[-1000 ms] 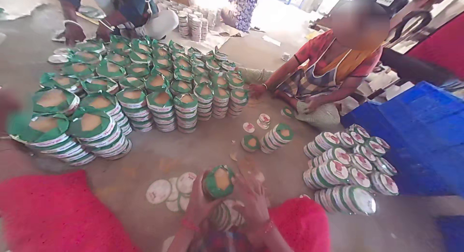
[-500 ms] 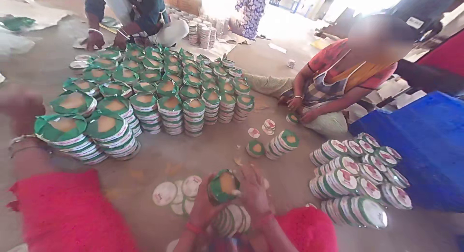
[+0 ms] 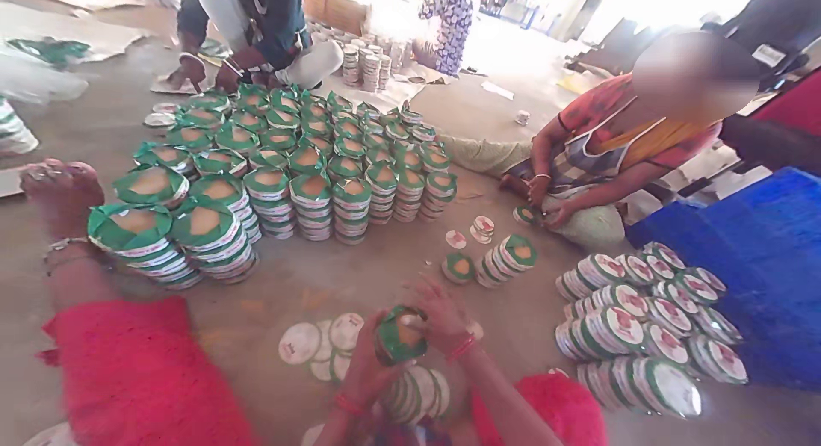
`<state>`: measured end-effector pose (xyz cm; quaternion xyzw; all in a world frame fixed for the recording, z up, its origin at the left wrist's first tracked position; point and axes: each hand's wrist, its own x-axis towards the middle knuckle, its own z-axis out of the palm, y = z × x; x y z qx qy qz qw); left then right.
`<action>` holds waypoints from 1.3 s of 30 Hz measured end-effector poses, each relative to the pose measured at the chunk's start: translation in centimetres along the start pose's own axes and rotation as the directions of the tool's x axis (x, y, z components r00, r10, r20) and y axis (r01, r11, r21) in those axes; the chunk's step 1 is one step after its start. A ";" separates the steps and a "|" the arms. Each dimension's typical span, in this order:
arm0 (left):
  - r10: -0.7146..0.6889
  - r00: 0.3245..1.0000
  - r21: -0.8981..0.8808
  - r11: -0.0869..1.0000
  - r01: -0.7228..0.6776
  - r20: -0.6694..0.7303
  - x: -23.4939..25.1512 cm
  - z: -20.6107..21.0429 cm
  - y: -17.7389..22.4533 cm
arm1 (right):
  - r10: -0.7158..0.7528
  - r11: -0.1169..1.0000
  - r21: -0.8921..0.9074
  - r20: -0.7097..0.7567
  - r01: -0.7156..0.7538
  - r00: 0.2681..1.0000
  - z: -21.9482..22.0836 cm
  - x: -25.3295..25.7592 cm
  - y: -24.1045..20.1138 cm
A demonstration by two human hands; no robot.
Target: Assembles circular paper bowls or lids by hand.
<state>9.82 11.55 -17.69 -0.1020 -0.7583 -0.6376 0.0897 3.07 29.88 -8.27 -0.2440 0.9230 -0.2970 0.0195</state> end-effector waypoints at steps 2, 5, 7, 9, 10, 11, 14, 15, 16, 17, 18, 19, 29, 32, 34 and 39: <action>0.003 1.000 0.029 1.000 -0.003 -0.001 -0.1 0.0 0.2 | -0.032 0.996 -0.079 0.038 0.035 0.999 -0.5 -0.2 -0.6; 0.005 1.000 0.063 0.998 -0.004 -0.019 -0.1 0.2 0.3 | -0.074 0.980 -0.179 0.069 0.085 0.995 -0.3 -1.1 -0.9; -0.022 1.000 0.062 0.998 0.023 -0.018 -0.1 0.3 0.6 | -0.052 0.987 -0.142 0.134 0.071 0.990 -0.4 -1.7 -1.3; -0.023 1.000 0.058 0.998 0.023 -0.015 -0.1 0.2 0.6 | -0.068 0.998 -0.001 0.103 0.069 0.992 -0.3 -1.9 -1.0; -0.015 1.000 0.051 0.999 0.016 -0.011 0.0 0.0 0.7 | -0.092 0.992 0.088 -0.009 0.092 0.996 0.0 -1.9 -0.4; -0.007 1.000 0.045 0.999 0.007 -0.007 0.0 0.0 0.8 | -0.106 0.984 0.131 -0.129 0.123 0.986 0.0 -1.8 0.4; 0.041 0.999 0.051 0.998 -0.041 -0.016 0.0 0.1 0.5 | -0.058 0.998 -0.003 -0.235 0.059 0.970 -1.3 -2.0 2.0; 0.052 0.998 0.052 0.997 -0.051 -0.019 0.1 0.1 0.3 | -0.031 0.995 -0.100 -0.179 0.013 0.983 -1.4 -2.4 2.5; 0.055 0.998 0.054 0.997 -0.053 -0.026 0.1 0.2 0.2 | -0.007 0.980 -0.199 -0.097 -0.013 0.995 -1.5 -2.9 2.6; 0.038 0.999 0.053 0.998 -0.036 -0.034 0.2 0.3 0.2 | 0.004 0.962 -0.271 -0.035 -0.013 0.999 -1.3 -3.4 2.8; 0.015 0.999 0.062 0.998 -0.012 -0.039 0.2 0.3 0.3 | -0.025 0.949 -0.315 -0.025 0.016 0.999 -1.0 -4.0 3.2; -0.003 0.999 0.073 0.997 0.006 -0.039 0.1 0.3 0.4 | -0.066 0.941 -0.334 -0.036 0.050 0.997 -0.8 -4.6 3.6; -0.015 1.000 0.087 0.996 0.017 -0.026 0.0 0.3 0.4 | -0.016 0.986 -0.167 -0.016 0.013 1.000 -0.5 -4.6 3.6; -0.020 0.999 0.058 0.998 0.021 -0.027 0.0 0.1 0.4 | -0.043 0.994 -0.102 -0.034 0.039 0.999 0.2 -4.0 3.8; -0.012 0.999 0.057 0.998 0.014 -0.036 0.0 0.1 0.5 | -0.080 0.993 -0.096 -0.059 0.074 0.995 0.6 -4.3 4.3; -0.019 0.999 0.111 0.994 0.023 -0.033 -0.1 0.3 0.6 | -0.132 0.966 -0.235 -0.083 0.109 0.988 0.5 -5.2 4.1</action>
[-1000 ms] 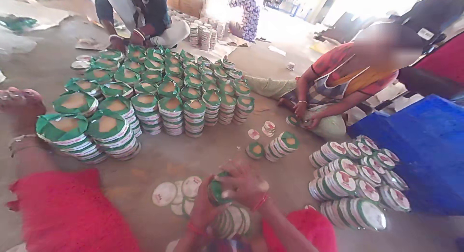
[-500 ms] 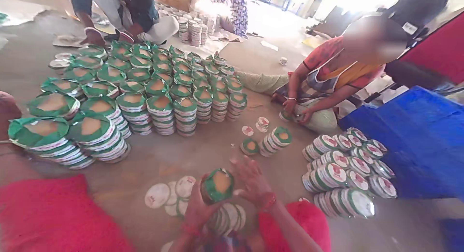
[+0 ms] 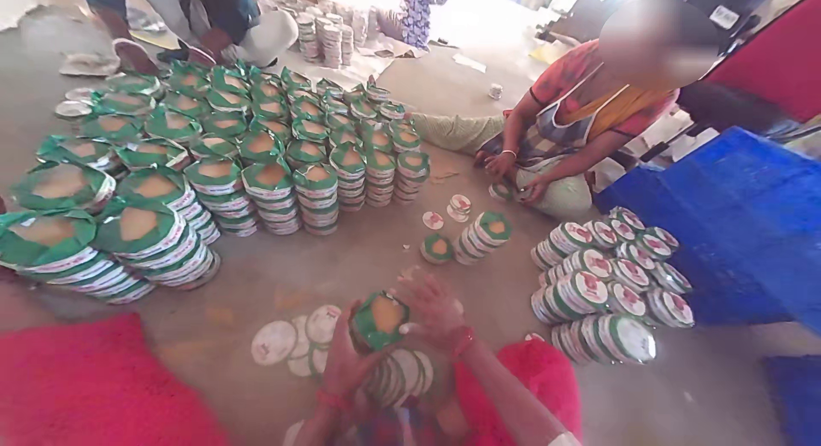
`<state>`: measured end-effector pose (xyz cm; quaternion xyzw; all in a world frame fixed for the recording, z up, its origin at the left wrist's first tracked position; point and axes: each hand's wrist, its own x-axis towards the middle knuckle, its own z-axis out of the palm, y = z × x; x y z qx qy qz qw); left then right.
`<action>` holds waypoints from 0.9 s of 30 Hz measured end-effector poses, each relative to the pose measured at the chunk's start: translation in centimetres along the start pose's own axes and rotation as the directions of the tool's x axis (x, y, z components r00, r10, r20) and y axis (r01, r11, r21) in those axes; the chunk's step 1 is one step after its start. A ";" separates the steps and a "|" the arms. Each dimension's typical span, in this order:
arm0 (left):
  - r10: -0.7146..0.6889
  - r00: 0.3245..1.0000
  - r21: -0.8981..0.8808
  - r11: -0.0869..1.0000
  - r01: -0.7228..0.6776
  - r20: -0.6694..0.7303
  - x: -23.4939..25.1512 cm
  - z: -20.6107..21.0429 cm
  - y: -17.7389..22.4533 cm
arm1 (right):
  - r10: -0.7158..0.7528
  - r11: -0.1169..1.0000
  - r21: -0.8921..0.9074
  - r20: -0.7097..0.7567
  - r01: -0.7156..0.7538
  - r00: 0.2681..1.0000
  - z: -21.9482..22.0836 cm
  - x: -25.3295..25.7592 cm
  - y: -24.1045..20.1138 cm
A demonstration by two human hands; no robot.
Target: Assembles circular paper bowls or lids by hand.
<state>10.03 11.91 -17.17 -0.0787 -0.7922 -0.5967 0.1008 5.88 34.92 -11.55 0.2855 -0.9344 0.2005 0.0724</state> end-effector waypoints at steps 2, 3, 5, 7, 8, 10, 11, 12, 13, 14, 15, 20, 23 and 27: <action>-0.011 1.000 0.012 1.000 0.011 0.011 0.1 -0.1 0.2 | -0.062 0.991 -0.116 -0.021 0.059 0.998 -0.4 0.1 0.2; -0.019 1.000 0.016 1.000 0.019 0.015 0.1 -0.1 0.3 | -0.102 0.978 -0.184 -0.020 0.097 0.995 -0.7 0.2 0.2; -0.008 1.000 0.025 1.000 0.007 0.019 0.0 -0.1 0.4 | -0.153 0.948 -0.280 0.005 0.149 0.988 -1.3 0.1 0.1; 0.028 1.000 0.036 0.999 -0.029 0.010 0.0 0.0 0.3 | -0.169 0.933 -0.318 0.035 0.171 0.985 -1.9 -0.4 0.2; 0.039 0.999 0.034 0.999 -0.039 0.007 0.1 0.1 0.2 | -0.164 0.934 -0.313 0.052 0.172 0.985 -2.2 -0.8 0.1; 0.049 0.999 0.025 0.998 -0.050 0.012 0.1 0.1 0.1 | -0.144 0.938 -0.306 0.081 0.162 0.986 -2.5 -1.5 -0.1; 0.038 0.999 0.022 0.999 -0.039 0.022 0.1 0.1 0.2 | -0.128 0.940 -0.308 0.084 0.148 0.988 -2.5 -2.0 -0.4; 0.032 0.999 0.024 0.999 -0.033 0.030 0.1 0.0 0.3 | -0.103 0.945 -0.305 0.072 0.120 0.992 -2.4 -2.6 -0.8; 0.027 0.999 0.029 0.999 -0.028 0.033 0.0 -0.1 0.4 | -0.081 0.945 -0.314 0.041 0.089 0.996 -2.0 -3.3 -1.2; 0.019 0.999 0.029 0.999 -0.020 0.036 0.0 -0.1 0.4 | -0.052 0.946 -0.319 0.006 0.051 0.999 -1.5 -4.0 -1.8; 0.018 0.999 0.028 0.999 -0.019 0.035 0.0 -0.2 0.4 | -0.030 0.947 -0.322 -0.035 0.017 0.999 -1.0 -4.7 -2.4; 0.030 0.999 0.051 0.998 -0.031 0.018 0.2 -0.2 0.4 | 0.120 0.974 -0.199 0.026 -0.112 0.992 0.4 -8.3 -6.3; -0.003 1.000 0.017 1.000 0.002 0.029 0.2 -0.2 0.5 | 0.381 0.924 -0.037 0.158 -0.380 0.911 1.5 -9.2 -6.6; -0.010 0.994 -0.006 1.000 0.011 0.107 0.5 -1.1 0.5 | 0.396 0.899 -0.011 0.449 -0.438 0.801 3.9 -7.5 -7.4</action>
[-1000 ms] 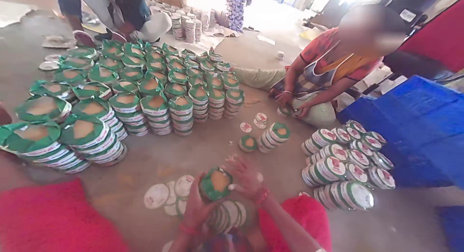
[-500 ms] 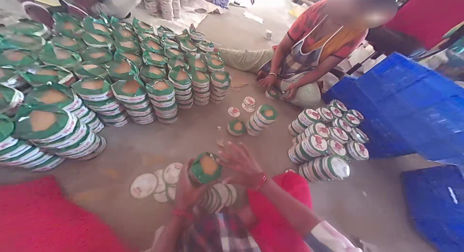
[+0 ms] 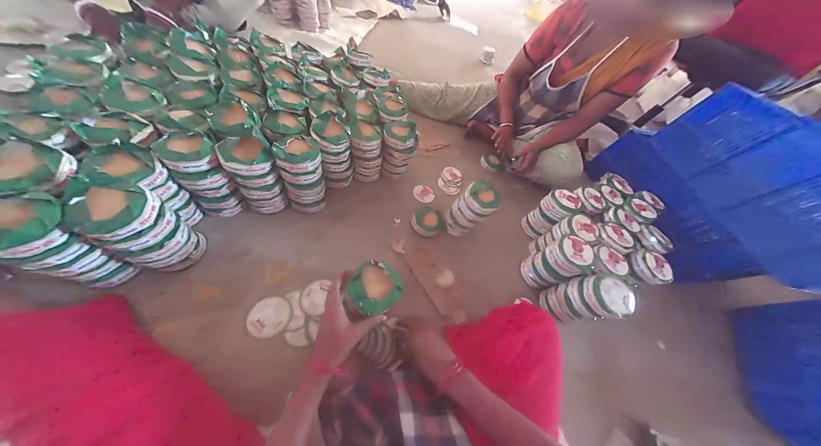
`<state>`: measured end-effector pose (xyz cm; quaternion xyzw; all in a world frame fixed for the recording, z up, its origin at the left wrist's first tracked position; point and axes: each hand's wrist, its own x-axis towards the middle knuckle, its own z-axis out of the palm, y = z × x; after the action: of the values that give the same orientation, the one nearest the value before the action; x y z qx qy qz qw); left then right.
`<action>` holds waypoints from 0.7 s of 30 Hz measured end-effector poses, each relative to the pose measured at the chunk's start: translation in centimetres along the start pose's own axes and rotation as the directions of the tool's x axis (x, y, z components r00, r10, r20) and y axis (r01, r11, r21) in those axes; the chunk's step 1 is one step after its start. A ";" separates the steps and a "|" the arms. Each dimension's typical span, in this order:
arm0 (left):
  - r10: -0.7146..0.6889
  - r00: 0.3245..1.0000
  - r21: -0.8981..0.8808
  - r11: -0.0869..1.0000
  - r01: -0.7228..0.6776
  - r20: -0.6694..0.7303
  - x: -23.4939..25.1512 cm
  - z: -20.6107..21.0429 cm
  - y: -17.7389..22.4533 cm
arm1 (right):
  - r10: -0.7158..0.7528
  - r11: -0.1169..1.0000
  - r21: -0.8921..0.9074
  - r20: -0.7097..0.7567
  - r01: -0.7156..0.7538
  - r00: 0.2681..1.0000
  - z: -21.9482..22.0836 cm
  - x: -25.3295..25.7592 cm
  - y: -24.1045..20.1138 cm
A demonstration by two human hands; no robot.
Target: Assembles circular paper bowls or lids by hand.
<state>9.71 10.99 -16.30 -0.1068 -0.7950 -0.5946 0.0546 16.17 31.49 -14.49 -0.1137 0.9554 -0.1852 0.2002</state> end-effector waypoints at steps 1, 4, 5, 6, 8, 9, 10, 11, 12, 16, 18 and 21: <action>0.006 1.000 0.008 1.000 -0.006 0.022 0.1 -0.3 0.2 | -0.030 0.999 -0.036 0.032 0.032 0.999 0.4 0.6 -0.4; -0.024 0.998 -0.046 0.999 0.027 0.051 0.2 -1.6 0.7 | -0.178 0.977 -0.106 0.093 0.187 0.980 1.3 2.3 -1.7; -0.037 0.999 -0.084 0.996 0.040 0.038 0.3 -2.1 0.8 | -0.231 0.959 -0.138 0.119 0.247 0.966 1.7 2.8 -2.2; -0.052 0.999 -0.124 0.991 0.053 0.017 0.4 -2.7 0.8 | -0.263 0.937 -0.192 0.160 0.292 0.951 1.9 3.3 -2.8; -0.076 0.996 -0.159 0.985 0.070 -0.037 0.6 -3.9 1.0 | -0.284 0.916 -0.240 0.176 0.321 0.942 2.5 3.9 -3.3; -0.081 0.994 -0.166 0.984 0.068 -0.074 0.6 -4.5 1.2 | -0.293 0.914 -0.240 0.163 0.326 0.942 2.6 3.9 -3.2; -0.085 0.991 -0.171 0.983 0.066 -0.107 0.7 -5.0 1.4 | -0.304 0.912 -0.238 0.157 0.334 0.940 2.5 3.8 -3.2; -0.096 0.986 -0.176 0.982 0.071 -0.138 0.8 -5.4 1.6 | -0.324 0.905 -0.248 0.130 0.347 0.937 2.5 3.7 -3.0; -0.099 0.982 -0.177 0.982 0.070 -0.160 0.9 -5.9 1.4 | -0.339 0.898 -0.261 0.106 0.356 0.935 2.5 3.7 -2.8; -0.141 0.966 -0.166 0.980 0.106 -0.217 0.9 -6.7 1.5 | -0.347 0.892 -0.268 0.109 0.364 0.932 2.0 3.4 -3.2; -0.166 0.955 -0.189 0.975 0.120 -0.248 0.9 -6.5 1.5 | -0.393 0.894 -0.210 0.059 0.396 0.918 2.0 3.5 -3.5; -0.209 0.932 -0.257 0.957 0.132 -0.297 1.0 -6.0 1.2 | -0.470 0.880 -0.086 -0.004 0.468 0.883 4.0 5.9 -3.7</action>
<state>8.80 5.70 -13.25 0.0557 -0.7065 -0.6955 0.1182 13.16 25.17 -18.46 -0.3470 0.9087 -0.1900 0.1329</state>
